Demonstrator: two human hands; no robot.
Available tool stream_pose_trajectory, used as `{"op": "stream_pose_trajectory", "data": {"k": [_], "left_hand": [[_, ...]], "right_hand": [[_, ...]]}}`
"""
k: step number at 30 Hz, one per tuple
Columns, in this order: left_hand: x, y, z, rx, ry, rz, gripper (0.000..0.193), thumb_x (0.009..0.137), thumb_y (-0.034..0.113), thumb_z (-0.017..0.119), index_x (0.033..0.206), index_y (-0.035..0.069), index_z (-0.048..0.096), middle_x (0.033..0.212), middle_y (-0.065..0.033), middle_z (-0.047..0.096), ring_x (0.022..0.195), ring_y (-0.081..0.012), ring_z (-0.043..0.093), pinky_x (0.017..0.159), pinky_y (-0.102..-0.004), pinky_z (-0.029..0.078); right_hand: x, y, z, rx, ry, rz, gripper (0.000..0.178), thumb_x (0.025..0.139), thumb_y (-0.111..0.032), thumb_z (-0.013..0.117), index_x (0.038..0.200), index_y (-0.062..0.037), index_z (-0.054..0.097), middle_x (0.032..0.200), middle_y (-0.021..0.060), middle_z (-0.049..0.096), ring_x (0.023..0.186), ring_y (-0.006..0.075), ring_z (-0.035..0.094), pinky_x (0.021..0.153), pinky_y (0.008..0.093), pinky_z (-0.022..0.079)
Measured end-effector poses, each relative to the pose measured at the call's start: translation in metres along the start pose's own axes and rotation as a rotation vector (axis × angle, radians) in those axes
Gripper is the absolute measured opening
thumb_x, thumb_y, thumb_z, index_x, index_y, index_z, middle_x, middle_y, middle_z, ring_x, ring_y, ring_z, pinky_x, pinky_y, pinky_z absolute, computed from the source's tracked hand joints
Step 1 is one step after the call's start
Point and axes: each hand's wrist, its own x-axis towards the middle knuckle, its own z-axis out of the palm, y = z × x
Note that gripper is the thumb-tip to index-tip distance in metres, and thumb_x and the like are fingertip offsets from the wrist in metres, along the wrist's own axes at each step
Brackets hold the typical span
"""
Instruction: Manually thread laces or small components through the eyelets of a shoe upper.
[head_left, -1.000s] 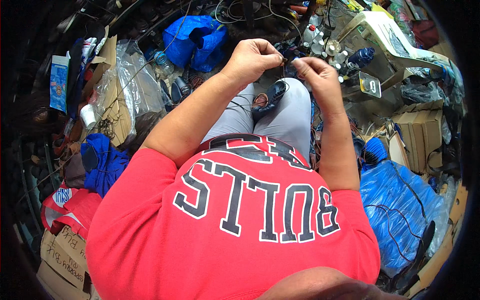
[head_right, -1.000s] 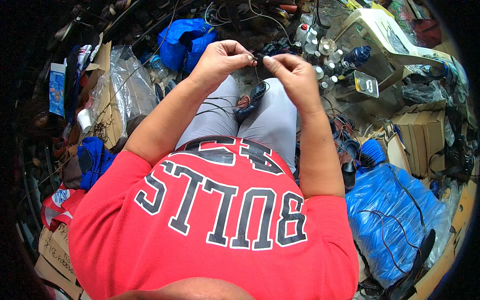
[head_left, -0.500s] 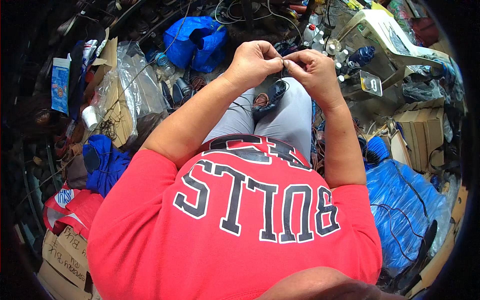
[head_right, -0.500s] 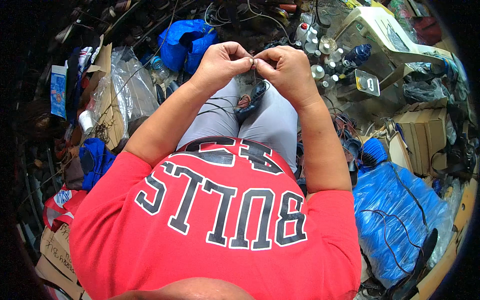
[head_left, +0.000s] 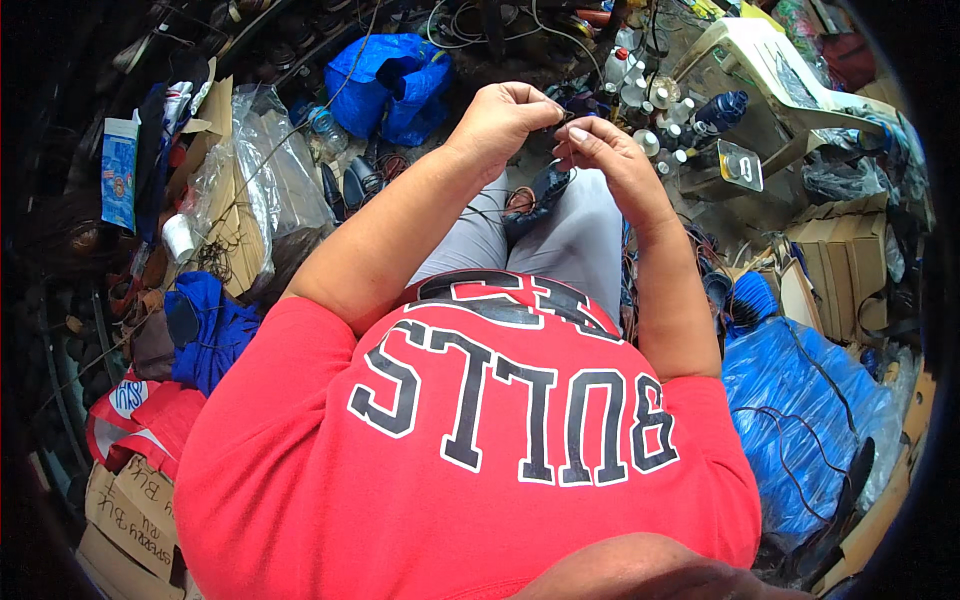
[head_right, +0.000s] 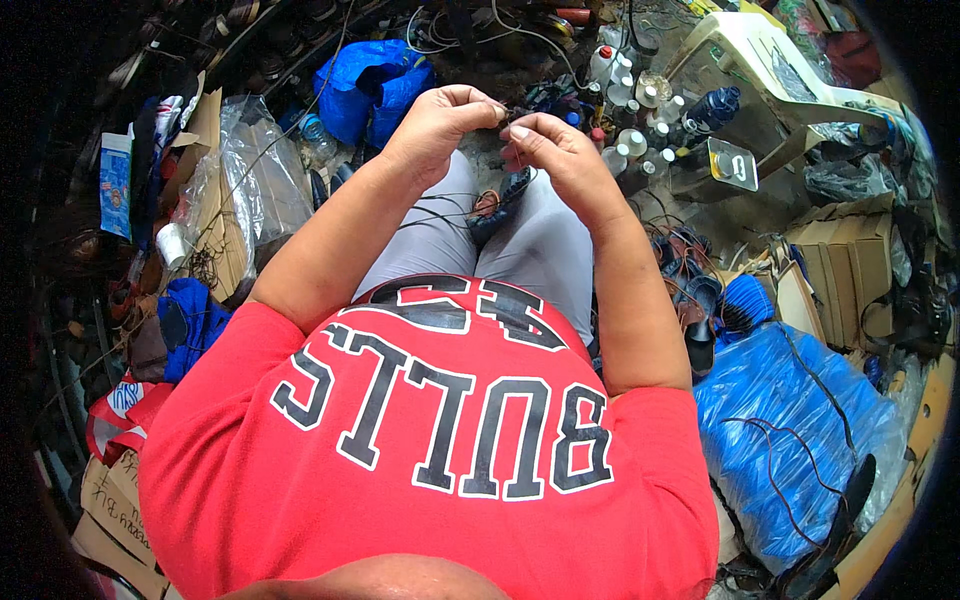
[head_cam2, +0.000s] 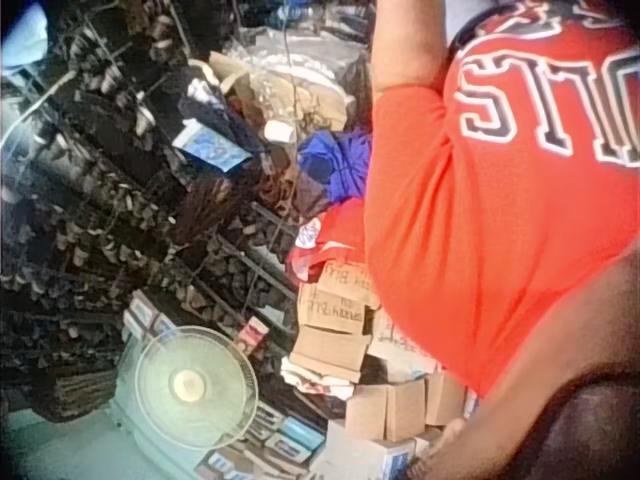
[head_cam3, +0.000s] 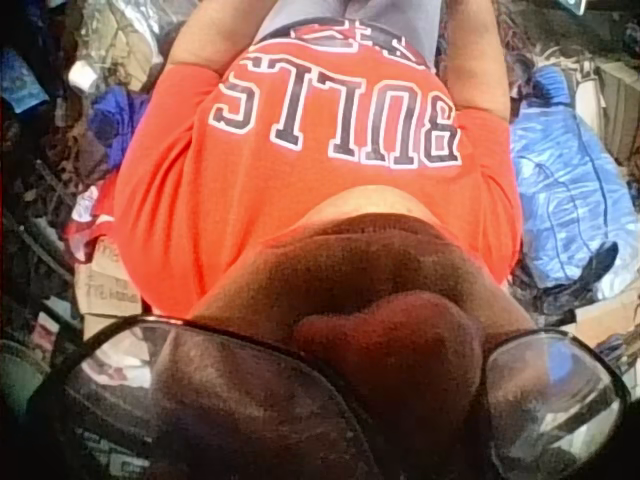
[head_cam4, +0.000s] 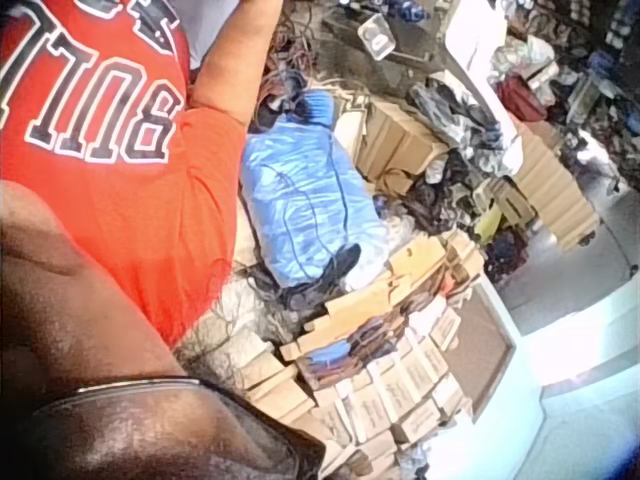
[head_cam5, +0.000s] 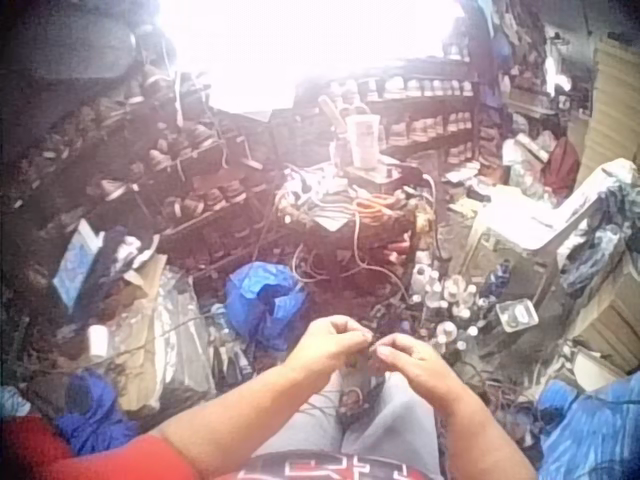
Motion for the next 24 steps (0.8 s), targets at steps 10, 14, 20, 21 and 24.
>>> {"op": "stream_pose_trajectory", "data": {"k": [10, 14, 20, 21, 24], "left_hand": [[-0.008, 0.011, 0.003, -0.053, -0.080, 0.030, 0.019, 0.074, 0.015, 0.064, 0.089, 0.004, 0.066, 0.075, -0.0036, 0.063, 0.069, -0.0103, 0.056, 0.062, -0.0224, 0.039], [-0.007, 0.011, 0.000, -0.050, -0.113, 0.019, 0.019, 0.073, 0.019, 0.065, 0.088, 0.007, 0.067, 0.074, -0.0012, 0.064, 0.068, -0.0079, 0.056, 0.055, -0.0206, 0.032], [-0.005, 0.010, 0.000, -0.047, -0.112, -0.007, 0.018, 0.072, 0.018, 0.067, 0.086, 0.006, 0.067, 0.074, -0.0019, 0.064, 0.067, -0.0076, 0.056, 0.055, -0.0203, 0.033], [-0.005, 0.009, 0.000, -0.047, -0.113, -0.007, 0.018, 0.072, 0.018, 0.067, 0.086, 0.006, 0.067, 0.074, -0.0019, 0.064, 0.067, -0.0076, 0.056, 0.055, -0.0203, 0.033], [-0.004, 0.009, -0.001, -0.047, -0.115, -0.010, 0.017, 0.072, 0.019, 0.068, 0.084, 0.006, 0.067, 0.074, -0.0022, 0.064, 0.066, -0.0077, 0.056, 0.055, -0.0200, 0.034]], "right_hand": [[0.004, 0.006, -0.001, 0.262, -0.011, 0.003, 0.015, 0.087, -0.014, 0.051, 0.093, -0.0016, 0.057, 0.079, 0.0015, 0.057, 0.064, 0.0073, 0.049, 0.058, 0.0196, 0.038], [0.003, 0.005, 0.003, 0.250, 0.002, -0.005, 0.017, 0.086, -0.017, 0.052, 0.093, -0.0031, 0.058, 0.068, -0.0005, 0.054, 0.063, 0.0069, 0.049, 0.058, 0.0190, 0.038], [0.003, 0.005, 0.003, 0.264, 0.003, -0.010, 0.017, 0.086, -0.016, 0.051, 0.093, -0.0026, 0.058, 0.069, -0.0005, 0.054, 0.063, 0.0070, 0.049, 0.058, 0.0187, 0.038], [0.003, 0.006, 0.002, 0.268, -0.003, -0.016, 0.017, 0.086, -0.016, 0.051, 0.093, -0.0024, 0.058, 0.069, -0.0004, 0.054, 0.063, 0.0070, 0.049, 0.058, 0.0188, 0.038], [0.003, 0.006, 0.003, 0.276, -0.015, -0.023, 0.017, 0.086, -0.015, 0.051, 0.094, -0.0021, 0.058, 0.070, -0.0002, 0.054, 0.064, 0.0071, 0.049, 0.059, 0.0191, 0.038]]}}
